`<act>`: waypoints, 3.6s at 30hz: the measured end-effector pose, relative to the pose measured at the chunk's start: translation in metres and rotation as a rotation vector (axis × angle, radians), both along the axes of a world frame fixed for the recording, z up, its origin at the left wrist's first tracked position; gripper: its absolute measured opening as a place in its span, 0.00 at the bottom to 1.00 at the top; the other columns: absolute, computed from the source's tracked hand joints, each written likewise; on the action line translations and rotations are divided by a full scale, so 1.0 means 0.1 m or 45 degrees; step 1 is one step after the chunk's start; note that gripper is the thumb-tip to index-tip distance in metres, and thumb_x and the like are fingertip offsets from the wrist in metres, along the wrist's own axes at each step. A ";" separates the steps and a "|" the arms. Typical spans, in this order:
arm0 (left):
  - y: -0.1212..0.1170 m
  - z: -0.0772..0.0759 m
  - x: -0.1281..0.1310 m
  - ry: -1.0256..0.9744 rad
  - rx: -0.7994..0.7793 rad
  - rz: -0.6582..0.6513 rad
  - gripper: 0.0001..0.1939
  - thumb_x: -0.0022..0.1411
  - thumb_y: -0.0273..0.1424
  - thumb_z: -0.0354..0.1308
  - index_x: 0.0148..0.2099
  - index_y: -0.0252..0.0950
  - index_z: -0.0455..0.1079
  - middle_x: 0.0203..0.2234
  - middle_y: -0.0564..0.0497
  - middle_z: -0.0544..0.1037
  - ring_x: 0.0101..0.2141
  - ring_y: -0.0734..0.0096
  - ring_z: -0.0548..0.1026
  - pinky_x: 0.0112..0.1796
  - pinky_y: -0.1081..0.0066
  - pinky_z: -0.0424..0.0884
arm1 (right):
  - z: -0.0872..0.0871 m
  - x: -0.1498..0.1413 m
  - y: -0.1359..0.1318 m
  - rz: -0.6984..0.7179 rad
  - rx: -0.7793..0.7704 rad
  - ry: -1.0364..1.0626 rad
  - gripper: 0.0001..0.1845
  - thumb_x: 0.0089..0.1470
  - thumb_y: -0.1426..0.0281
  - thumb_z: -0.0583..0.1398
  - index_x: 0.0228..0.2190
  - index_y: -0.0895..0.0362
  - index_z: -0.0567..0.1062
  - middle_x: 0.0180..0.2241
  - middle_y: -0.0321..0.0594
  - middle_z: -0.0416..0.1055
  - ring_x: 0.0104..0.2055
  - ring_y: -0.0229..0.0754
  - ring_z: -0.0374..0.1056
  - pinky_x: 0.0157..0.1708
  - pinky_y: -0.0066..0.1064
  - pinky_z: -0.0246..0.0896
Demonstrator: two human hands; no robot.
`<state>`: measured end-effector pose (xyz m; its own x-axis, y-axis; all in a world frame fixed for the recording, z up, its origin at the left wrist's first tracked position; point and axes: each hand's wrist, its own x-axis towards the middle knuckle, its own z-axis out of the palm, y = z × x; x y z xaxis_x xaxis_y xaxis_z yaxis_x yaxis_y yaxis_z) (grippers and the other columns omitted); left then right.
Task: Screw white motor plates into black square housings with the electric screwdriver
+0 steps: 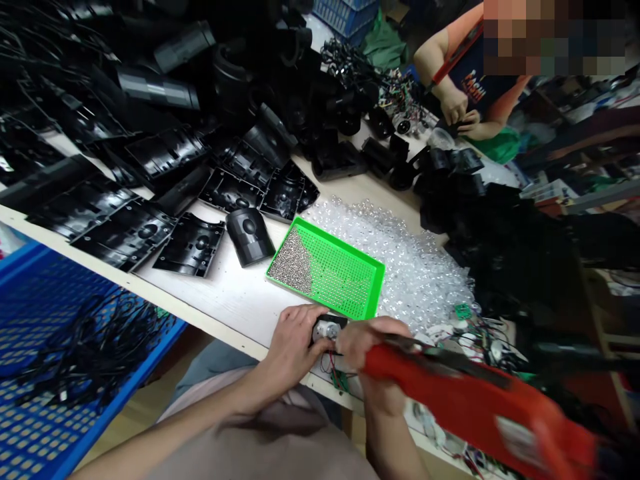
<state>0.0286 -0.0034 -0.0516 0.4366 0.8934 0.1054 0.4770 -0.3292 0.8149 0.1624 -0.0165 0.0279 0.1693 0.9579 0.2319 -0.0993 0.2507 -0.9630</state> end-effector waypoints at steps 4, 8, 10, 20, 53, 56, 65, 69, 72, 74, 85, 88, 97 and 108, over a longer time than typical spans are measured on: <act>0.00 0.00 0.01 -0.001 0.021 0.010 0.20 0.61 0.35 0.61 0.53 0.39 0.62 0.45 0.47 0.77 0.49 0.56 0.73 0.48 0.57 0.62 | 0.12 0.18 0.24 -0.203 0.257 0.064 0.19 0.53 0.53 0.59 0.46 0.44 0.70 0.15 0.25 0.61 0.13 0.36 0.57 0.19 0.32 0.59; 0.01 -0.02 0.00 -0.018 0.048 0.003 0.21 0.62 0.35 0.61 0.55 0.39 0.61 0.46 0.46 0.77 0.49 0.56 0.72 0.49 0.56 0.62 | -0.12 0.31 0.54 -0.250 0.262 0.074 0.20 0.50 0.54 0.62 0.43 0.48 0.69 0.15 0.23 0.59 0.12 0.33 0.54 0.16 0.28 0.57; 0.01 -0.03 0.00 -0.021 0.050 -0.001 0.20 0.62 0.36 0.60 0.55 0.40 0.61 0.46 0.46 0.76 0.49 0.56 0.72 0.49 0.56 0.62 | -0.24 0.32 0.62 -0.245 0.252 0.094 0.18 0.51 0.55 0.61 0.41 0.50 0.68 0.15 0.22 0.59 0.13 0.33 0.54 0.16 0.27 0.56; 0.01 -0.06 0.00 -0.006 0.056 0.006 0.20 0.62 0.37 0.61 0.54 0.40 0.63 0.46 0.46 0.77 0.49 0.56 0.72 0.49 0.56 0.63 | -0.40 0.33 0.63 -0.206 0.162 0.008 0.17 0.50 0.54 0.61 0.38 0.50 0.66 0.16 0.23 0.60 0.13 0.35 0.55 0.17 0.29 0.55; -0.01 0.01 0.01 -0.022 -0.004 0.017 0.17 0.59 0.26 0.58 0.51 0.40 0.65 0.46 0.50 0.77 0.48 0.60 0.72 0.48 0.60 0.62 | -0.02 -0.26 0.10 -0.017 0.104 0.123 0.27 0.48 0.46 0.62 0.45 0.48 0.70 0.17 0.25 0.62 0.15 0.36 0.59 0.22 0.33 0.64; -0.01 0.01 0.01 -0.025 -0.005 0.014 0.18 0.59 0.25 0.58 0.51 0.40 0.65 0.46 0.50 0.77 0.49 0.60 0.71 0.48 0.60 0.62 | -0.04 -0.26 0.10 -0.006 0.120 0.140 0.28 0.48 0.47 0.62 0.46 0.49 0.70 0.18 0.25 0.62 0.15 0.36 0.59 0.21 0.32 0.63; -0.02 -0.01 0.00 -0.007 0.005 -0.006 0.19 0.58 0.24 0.58 0.52 0.39 0.64 0.46 0.49 0.76 0.49 0.60 0.71 0.49 0.59 0.60 | -0.18 -0.21 0.08 0.166 0.149 0.071 0.10 0.55 0.59 0.61 0.33 0.51 0.68 0.19 0.27 0.61 0.18 0.35 0.55 0.24 0.33 0.61; -0.02 -0.01 0.01 0.002 -0.022 -0.001 0.19 0.58 0.24 0.58 0.53 0.39 0.64 0.46 0.49 0.76 0.50 0.60 0.70 0.49 0.59 0.60 | -0.18 -0.19 0.08 0.173 0.133 0.089 0.10 0.55 0.60 0.62 0.31 0.52 0.68 0.19 0.28 0.61 0.17 0.34 0.56 0.24 0.31 0.59; -0.03 0.00 0.00 0.003 -0.051 0.002 0.20 0.58 0.24 0.57 0.53 0.40 0.65 0.47 0.49 0.76 0.50 0.61 0.70 0.49 0.60 0.59 | -0.15 -0.18 0.10 0.184 0.129 0.108 0.10 0.54 0.60 0.62 0.30 0.52 0.68 0.17 0.27 0.61 0.17 0.34 0.57 0.21 0.29 0.56; -0.04 -0.01 0.01 -0.012 -0.055 0.007 0.21 0.57 0.23 0.57 0.53 0.40 0.64 0.47 0.49 0.76 0.50 0.62 0.70 0.50 0.60 0.59 | -0.14 -0.20 0.12 0.220 0.132 0.105 0.10 0.54 0.60 0.62 0.30 0.52 0.69 0.17 0.27 0.60 0.16 0.34 0.57 0.20 0.29 0.56; 0.04 0.02 -0.09 0.008 -0.074 -0.085 0.27 0.57 0.39 0.64 0.56 0.38 0.62 0.50 0.44 0.74 0.52 0.55 0.70 0.51 0.55 0.60 | 0.00 0.16 0.03 0.069 -0.048 -0.458 0.27 0.51 0.41 0.55 0.32 0.52 0.73 0.19 0.33 0.65 0.22 0.41 0.65 0.27 0.36 0.66; 0.10 0.02 -0.20 0.026 -0.072 -0.251 0.41 0.52 0.44 0.68 0.62 0.38 0.56 0.56 0.40 0.70 0.56 0.50 0.66 0.54 0.53 0.59 | 0.00 0.35 -0.11 -0.111 -0.226 -0.837 0.22 0.52 0.50 0.60 0.40 0.53 0.76 0.25 0.36 0.72 0.28 0.43 0.69 0.33 0.36 0.67; 0.26 -0.07 -0.31 0.130 0.118 -0.381 0.29 0.57 0.37 0.63 0.60 0.40 0.61 0.53 0.43 0.74 0.54 0.54 0.70 0.53 0.54 0.62 | -0.37 0.07 -0.27 -0.328 -0.343 -1.413 0.11 0.61 0.65 0.55 0.36 0.56 0.76 0.25 0.39 0.73 0.28 0.40 0.70 0.31 0.29 0.62; 0.10 0.29 -0.09 -0.367 -0.457 -0.400 0.31 0.51 0.44 0.64 0.57 0.42 0.67 0.46 0.45 0.79 0.42 0.53 0.78 0.40 0.63 0.75 | -0.07 0.23 -0.60 -0.178 0.154 -0.846 0.13 0.61 0.71 0.52 0.45 0.52 0.72 0.37 0.36 0.78 0.38 0.37 0.73 0.39 0.28 0.68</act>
<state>0.0193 0.0065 -0.0227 0.6864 0.7268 -0.0270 0.1420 -0.0976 0.9850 0.1856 -0.0762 0.0204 0.0742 0.8981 0.4334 0.5435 0.3280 -0.7727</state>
